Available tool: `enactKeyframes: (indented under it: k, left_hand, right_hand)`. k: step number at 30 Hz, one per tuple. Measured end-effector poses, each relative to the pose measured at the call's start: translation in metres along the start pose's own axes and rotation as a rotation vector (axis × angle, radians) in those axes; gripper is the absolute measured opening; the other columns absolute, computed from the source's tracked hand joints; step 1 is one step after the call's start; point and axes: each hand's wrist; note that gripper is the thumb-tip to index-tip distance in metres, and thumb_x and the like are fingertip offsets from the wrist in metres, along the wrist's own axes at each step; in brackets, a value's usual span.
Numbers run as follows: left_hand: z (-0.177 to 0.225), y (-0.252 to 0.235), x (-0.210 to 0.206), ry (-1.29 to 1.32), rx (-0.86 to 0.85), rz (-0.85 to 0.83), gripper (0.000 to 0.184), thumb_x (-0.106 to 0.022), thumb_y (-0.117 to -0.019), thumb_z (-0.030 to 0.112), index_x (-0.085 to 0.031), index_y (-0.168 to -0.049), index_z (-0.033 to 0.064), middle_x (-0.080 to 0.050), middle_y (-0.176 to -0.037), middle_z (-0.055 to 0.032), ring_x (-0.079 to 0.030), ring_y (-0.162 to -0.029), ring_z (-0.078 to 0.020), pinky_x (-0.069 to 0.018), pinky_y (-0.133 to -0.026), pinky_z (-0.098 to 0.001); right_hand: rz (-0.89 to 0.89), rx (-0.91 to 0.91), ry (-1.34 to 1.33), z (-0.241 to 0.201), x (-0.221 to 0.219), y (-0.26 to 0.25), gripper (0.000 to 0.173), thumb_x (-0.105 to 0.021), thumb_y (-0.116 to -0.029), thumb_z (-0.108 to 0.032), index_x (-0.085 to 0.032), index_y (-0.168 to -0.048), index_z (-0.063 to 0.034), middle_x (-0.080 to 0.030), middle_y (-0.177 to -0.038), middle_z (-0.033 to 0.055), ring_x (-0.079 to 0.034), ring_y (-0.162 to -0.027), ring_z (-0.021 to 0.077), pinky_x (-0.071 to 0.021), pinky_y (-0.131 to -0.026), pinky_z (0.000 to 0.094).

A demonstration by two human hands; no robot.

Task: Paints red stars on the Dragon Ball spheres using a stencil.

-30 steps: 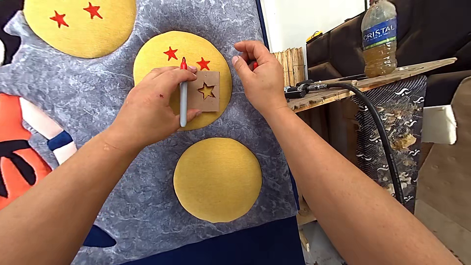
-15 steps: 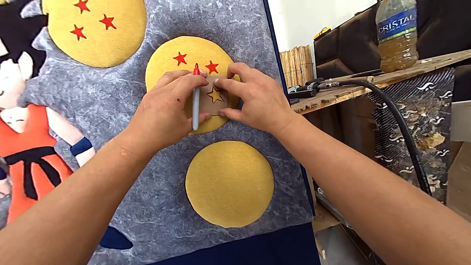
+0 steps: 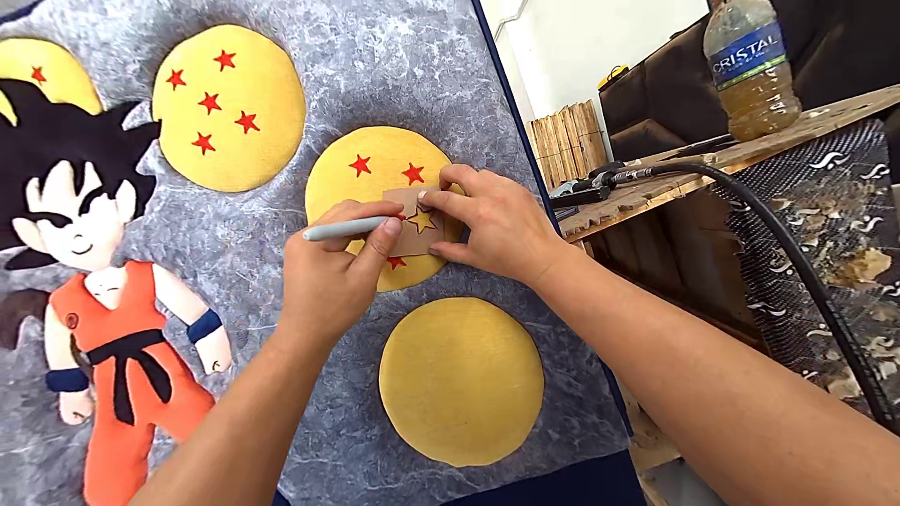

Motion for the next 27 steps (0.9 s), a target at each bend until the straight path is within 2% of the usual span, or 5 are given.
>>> enactKeyframes:
  k: [10, 13, 17, 24, 27]
  left_hand:
    - [-0.005, -0.002, 0.018, 0.028, -0.144, 0.178, 0.026, -0.057, -0.1052, 0.014, -0.063, -0.126, -0.0008, -0.07, -0.111, -0.0066, -0.07, -0.097, -0.016, -0.0601, -0.089, -0.0376]
    - [-0.005, 0.002, 0.024, -0.195, -0.107, 0.024, 0.035, -0.053, -0.1063, 0.021, -0.06, -0.133, -0.0008, -0.069, -0.124, -0.0143, -0.068, -0.114, -0.0221, -0.0565, -0.1, -0.0435]
    - [-0.014, 0.003, 0.013, -0.419, -0.077, -0.268, 0.069, -0.08, -0.087, 0.031, -0.052, -0.147, 0.0106, -0.054, -0.152, -0.0101, -0.05, -0.142, -0.0266, -0.043, -0.116, -0.0483]
    - [-0.017, -0.013, 0.016, -0.536, -0.216, -0.337, 0.061, -0.078, -0.0868, 0.029, -0.057, -0.14, 0.0088, -0.058, -0.147, -0.0134, -0.054, -0.137, -0.0336, -0.0441, -0.113, -0.051]
    - [-0.011, -0.02, 0.026, -0.39, -0.067, -0.331, 0.07, -0.084, -0.0826, 0.034, -0.057, -0.143, 0.0108, -0.063, -0.14, -0.0129, -0.061, -0.128, -0.0303, -0.0494, -0.107, -0.0549]
  right_hand:
    - [0.003, 0.003, 0.007, 0.0, 0.0, 0.001, 0.053, -0.073, -0.0873, -0.053, -0.07, -0.133, -0.0265, -0.063, -0.134, 0.0055, -0.064, -0.099, 0.0231, -0.0539, -0.078, 0.0373]
    - [0.004, 0.008, 0.014, 0.001, 0.0, 0.001, 0.053, -0.072, -0.0875, -0.053, -0.07, -0.133, -0.0267, -0.063, -0.134, 0.0057, -0.064, -0.099, 0.0228, -0.0537, -0.078, 0.0369]
    - [0.027, 0.027, 0.004, 0.001, 0.0, 0.001, 0.052, -0.074, -0.0863, -0.051, -0.071, -0.132, -0.0255, -0.064, -0.13, 0.0059, -0.063, -0.096, 0.0223, -0.0533, -0.076, 0.0367]
    - [0.043, 0.019, -0.037, 0.001, 0.0, 0.001, 0.054, -0.076, -0.0856, -0.052, -0.07, -0.133, -0.0256, -0.064, -0.13, 0.0063, -0.064, -0.101, 0.0224, -0.0546, -0.08, 0.0373]
    - [0.107, -0.147, -0.311, 0.005, 0.014, -0.001, 0.063, -0.068, -0.0944, -0.054, -0.061, -0.145, -0.0171, -0.061, -0.135, 0.0122, -0.067, -0.106, 0.02, -0.0604, -0.082, 0.0397]
Point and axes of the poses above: each hand's wrist, its own y-axis away from the middle knuckle, its own x-axis out of the back of the hand, z = x × y
